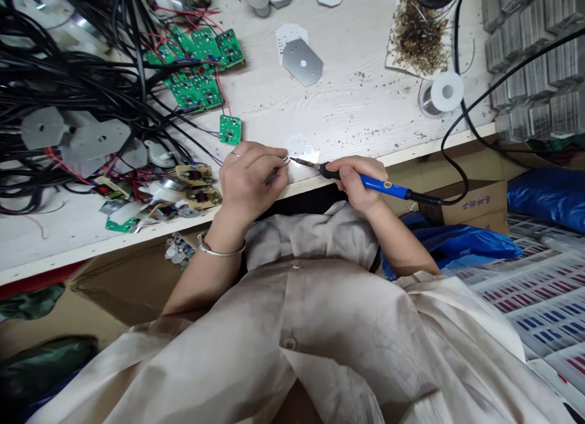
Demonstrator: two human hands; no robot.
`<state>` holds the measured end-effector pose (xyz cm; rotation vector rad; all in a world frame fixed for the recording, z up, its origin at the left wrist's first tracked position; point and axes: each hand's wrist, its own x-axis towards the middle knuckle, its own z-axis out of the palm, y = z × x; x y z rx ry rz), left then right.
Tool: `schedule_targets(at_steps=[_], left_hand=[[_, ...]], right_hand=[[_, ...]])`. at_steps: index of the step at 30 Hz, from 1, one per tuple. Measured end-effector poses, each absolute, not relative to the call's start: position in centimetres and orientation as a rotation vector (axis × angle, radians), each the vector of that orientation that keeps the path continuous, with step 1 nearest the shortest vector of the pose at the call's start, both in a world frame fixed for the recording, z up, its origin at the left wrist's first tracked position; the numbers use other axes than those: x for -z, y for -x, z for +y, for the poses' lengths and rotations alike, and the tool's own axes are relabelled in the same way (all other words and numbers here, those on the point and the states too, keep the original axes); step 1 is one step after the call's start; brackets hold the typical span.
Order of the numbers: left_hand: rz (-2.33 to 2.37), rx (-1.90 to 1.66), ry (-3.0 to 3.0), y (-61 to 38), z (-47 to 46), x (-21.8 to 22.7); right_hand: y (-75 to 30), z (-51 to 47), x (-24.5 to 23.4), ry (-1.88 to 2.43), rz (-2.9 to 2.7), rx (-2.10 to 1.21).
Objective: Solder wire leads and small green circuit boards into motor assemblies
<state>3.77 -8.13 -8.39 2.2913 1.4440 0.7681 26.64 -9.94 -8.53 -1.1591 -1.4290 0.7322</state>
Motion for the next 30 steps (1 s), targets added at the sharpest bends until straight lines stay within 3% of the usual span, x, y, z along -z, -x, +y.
schedule_targets(at_steps=[13,24,30], left_hand=[[1.455,-0.888,-2.411,-4.0,-8.2,8.9],[1.439,-0.874,-2.364,-4.0,-8.2,9.0],[1.450,-0.866,-2.466,-4.0,-8.2,8.8]], right_hand=[[-26.5,-9.9,8.1,1.113,-1.359,-0.796],[-25.9,-10.3,8.9,1.152,-1.262,-0.636],[-25.3,-10.0,8.2,1.181,-1.758,-0.495]])
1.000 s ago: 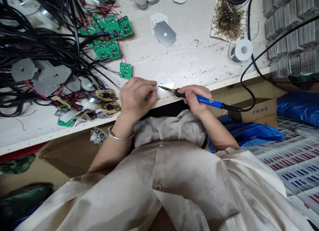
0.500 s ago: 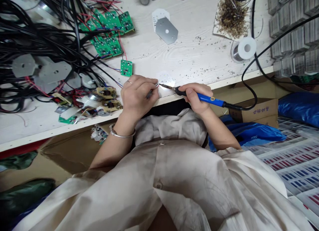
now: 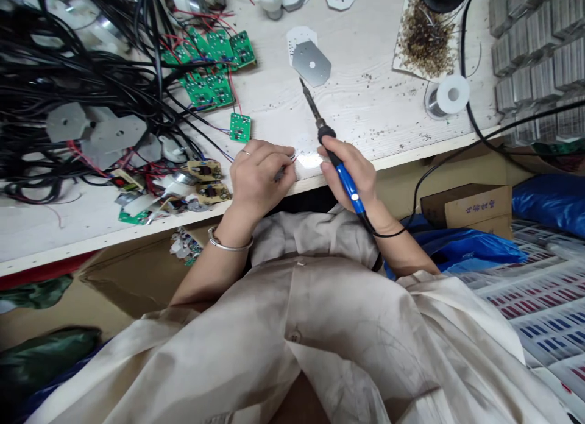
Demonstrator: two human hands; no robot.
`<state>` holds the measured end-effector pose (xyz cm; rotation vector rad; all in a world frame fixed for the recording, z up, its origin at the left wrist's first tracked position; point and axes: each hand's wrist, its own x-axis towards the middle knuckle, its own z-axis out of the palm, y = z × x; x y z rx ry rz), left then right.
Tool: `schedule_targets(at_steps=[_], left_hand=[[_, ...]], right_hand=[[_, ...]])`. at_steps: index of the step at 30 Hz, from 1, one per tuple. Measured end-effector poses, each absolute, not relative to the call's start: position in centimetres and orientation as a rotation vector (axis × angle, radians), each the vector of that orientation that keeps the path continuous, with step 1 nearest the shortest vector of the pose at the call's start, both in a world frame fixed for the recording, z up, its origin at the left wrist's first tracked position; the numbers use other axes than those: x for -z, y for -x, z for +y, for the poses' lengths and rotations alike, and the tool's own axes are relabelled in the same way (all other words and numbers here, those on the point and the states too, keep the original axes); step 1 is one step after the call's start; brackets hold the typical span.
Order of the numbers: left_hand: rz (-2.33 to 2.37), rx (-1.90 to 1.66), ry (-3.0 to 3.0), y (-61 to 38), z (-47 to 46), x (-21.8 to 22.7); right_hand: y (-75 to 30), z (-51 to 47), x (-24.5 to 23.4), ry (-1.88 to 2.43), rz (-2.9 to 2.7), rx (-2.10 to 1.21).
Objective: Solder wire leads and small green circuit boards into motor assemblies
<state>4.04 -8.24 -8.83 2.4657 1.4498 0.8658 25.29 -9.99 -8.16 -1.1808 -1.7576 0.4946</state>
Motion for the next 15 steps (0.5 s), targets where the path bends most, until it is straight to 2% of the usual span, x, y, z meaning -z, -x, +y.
schedule_targets(at_steps=[4,10,15], left_hand=[[1.448,-0.801,-2.526,-3.9,-8.3,8.6],[1.372,-0.568,-2.667,-3.3,-9.2,6.8],[1.593,-0.743,-2.617,0.9,-9.4,3.2]], right_hand=[[-25.1,-9.6,8.0,1.080,-2.056,-0.256],[-25.1,-10.4,8.6,0.981,-2.088,-0.040],[-25.8,-10.4,9.3,1.030,-2.107,0.050]])
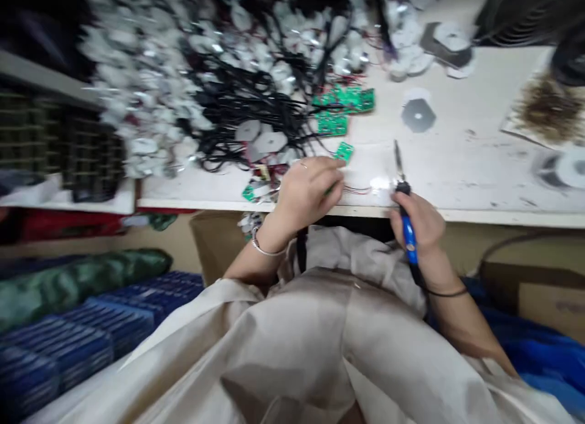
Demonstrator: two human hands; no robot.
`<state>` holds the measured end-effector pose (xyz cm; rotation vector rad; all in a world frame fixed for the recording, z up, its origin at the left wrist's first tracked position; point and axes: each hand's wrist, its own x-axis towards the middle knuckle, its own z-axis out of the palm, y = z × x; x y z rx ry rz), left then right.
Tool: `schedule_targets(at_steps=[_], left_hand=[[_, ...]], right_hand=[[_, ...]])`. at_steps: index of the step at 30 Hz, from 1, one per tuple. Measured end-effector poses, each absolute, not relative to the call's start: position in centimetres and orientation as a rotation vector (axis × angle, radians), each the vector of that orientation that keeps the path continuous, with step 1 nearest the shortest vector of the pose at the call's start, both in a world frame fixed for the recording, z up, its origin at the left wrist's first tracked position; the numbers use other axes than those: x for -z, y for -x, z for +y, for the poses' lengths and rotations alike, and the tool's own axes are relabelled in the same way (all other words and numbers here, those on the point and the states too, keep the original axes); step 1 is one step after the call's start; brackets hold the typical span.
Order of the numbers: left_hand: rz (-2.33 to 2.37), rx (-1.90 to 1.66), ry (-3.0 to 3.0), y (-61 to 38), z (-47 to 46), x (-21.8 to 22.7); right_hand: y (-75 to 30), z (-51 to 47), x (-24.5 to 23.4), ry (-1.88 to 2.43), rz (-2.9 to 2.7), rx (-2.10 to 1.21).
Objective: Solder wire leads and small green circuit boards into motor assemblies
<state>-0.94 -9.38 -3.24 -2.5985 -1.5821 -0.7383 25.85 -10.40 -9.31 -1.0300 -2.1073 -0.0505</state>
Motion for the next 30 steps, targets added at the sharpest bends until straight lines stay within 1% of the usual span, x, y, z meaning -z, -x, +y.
schedule_targets(at_steps=[2,4,6,9,12,16,18,21,23,24,26,28,30], left_hand=[[-1.828,0.823,2.339,5.6,-9.2,2.0],[-2.121,0.848,1.929,11.7,-9.6,1.2],[-2.403,0.741,1.539,17.9,-10.3,1.0],[-2.644,0.637,1.154,25.3,-10.7,2.1],[-2.669,0.590,1.181,29.4,-8.4,4.2],[-2.670,0.271,1.300,31.3,-3.4,6.4],[-2.699,0.141,1.377,31.7,-1.9,6.6],[-2.688,0.072,1.439,32.3,-1.8,6.0],[-2.683,0.235,1.444,33.1,-2.6,5.2],[-2.701,0.404,1.456,33.6,-3.0,4.7],[-2.700,0.872,1.500,34.3,-3.4,3.6],[-2.572,1.308,1.591,33.9,-3.3,2.3],[-2.363,1.562,1.760,31.5,-2.6,1.1]], right_hand=[[-25.9,-9.9,9.8,0.942,-2.068,0.125],[-25.8,-9.5,10.2,0.891,-2.037,0.173],[-25.6,-9.5,10.4,0.882,-2.022,0.208],[-25.7,-9.6,10.8,0.908,-2.025,0.234],[-25.9,-9.5,11.6,0.931,-2.017,0.220],[-26.0,-9.3,12.5,0.904,-2.004,0.252],[-25.9,-9.4,12.6,0.916,-2.003,0.254],[-25.9,-9.9,12.8,0.956,-1.985,0.211],[-26.0,-10.1,13.0,1.008,-1.984,0.171],[-26.0,-10.2,13.1,1.041,-1.986,0.152],[-26.0,-10.2,13.0,1.058,-1.993,0.139],[-25.8,-10.0,12.6,1.002,-1.995,0.170],[-25.3,-9.8,12.0,0.928,-1.991,0.241]])
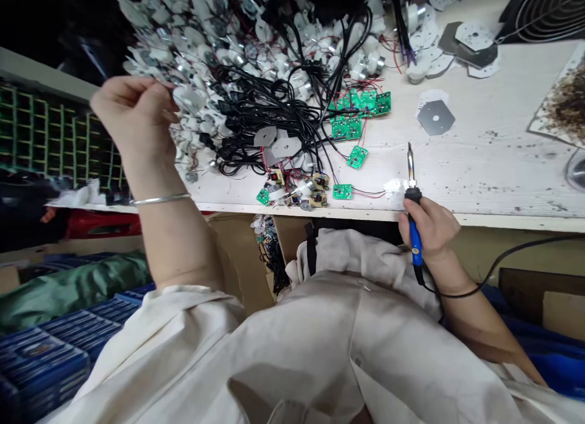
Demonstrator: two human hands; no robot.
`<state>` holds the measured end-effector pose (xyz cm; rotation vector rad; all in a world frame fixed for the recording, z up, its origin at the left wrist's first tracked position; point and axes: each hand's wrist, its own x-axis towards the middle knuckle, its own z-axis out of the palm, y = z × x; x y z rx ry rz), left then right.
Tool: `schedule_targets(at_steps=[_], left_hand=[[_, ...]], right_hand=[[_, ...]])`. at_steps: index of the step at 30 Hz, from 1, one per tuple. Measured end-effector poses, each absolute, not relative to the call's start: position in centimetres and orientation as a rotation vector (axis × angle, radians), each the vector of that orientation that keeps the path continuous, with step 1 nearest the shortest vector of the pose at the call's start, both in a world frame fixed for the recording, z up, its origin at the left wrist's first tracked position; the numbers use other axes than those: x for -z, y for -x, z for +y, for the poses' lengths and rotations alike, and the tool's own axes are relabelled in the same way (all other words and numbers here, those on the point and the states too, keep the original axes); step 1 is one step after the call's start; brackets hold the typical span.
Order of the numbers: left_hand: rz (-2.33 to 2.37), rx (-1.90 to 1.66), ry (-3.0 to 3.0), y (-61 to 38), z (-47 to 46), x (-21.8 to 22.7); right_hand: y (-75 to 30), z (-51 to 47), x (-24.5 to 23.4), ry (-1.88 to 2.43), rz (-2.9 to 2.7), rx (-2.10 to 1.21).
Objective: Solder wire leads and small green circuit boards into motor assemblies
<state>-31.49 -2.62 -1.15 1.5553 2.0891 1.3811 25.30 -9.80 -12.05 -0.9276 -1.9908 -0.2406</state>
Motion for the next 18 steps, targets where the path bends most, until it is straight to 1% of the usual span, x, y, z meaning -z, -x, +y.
schedule_targets(at_steps=[4,7,10,13,18], left_hand=[[1.593,-1.574,-1.677,20.7,-1.2,0.4],[1.378,-1.482,-1.498,11.6,-1.7,1.5],[1.292,-1.311,-1.306,5.5,-2.8,2.9],[1.251,-1.156,-1.260,2.4,-3.6,4.0],[1.348,-1.174,-1.382,-0.5,-5.1,4.5]], right_hand=[[-24.2,-9.9,11.1,1.026,-2.020,0.357],[-23.7,-10.2,11.1,1.152,-2.042,0.386],[-23.4,-10.3,11.5,1.135,-2.010,0.370],[-23.5,-10.3,11.9,1.193,-2.049,0.308],[-23.4,-10.4,12.0,1.186,-2.017,0.103]])
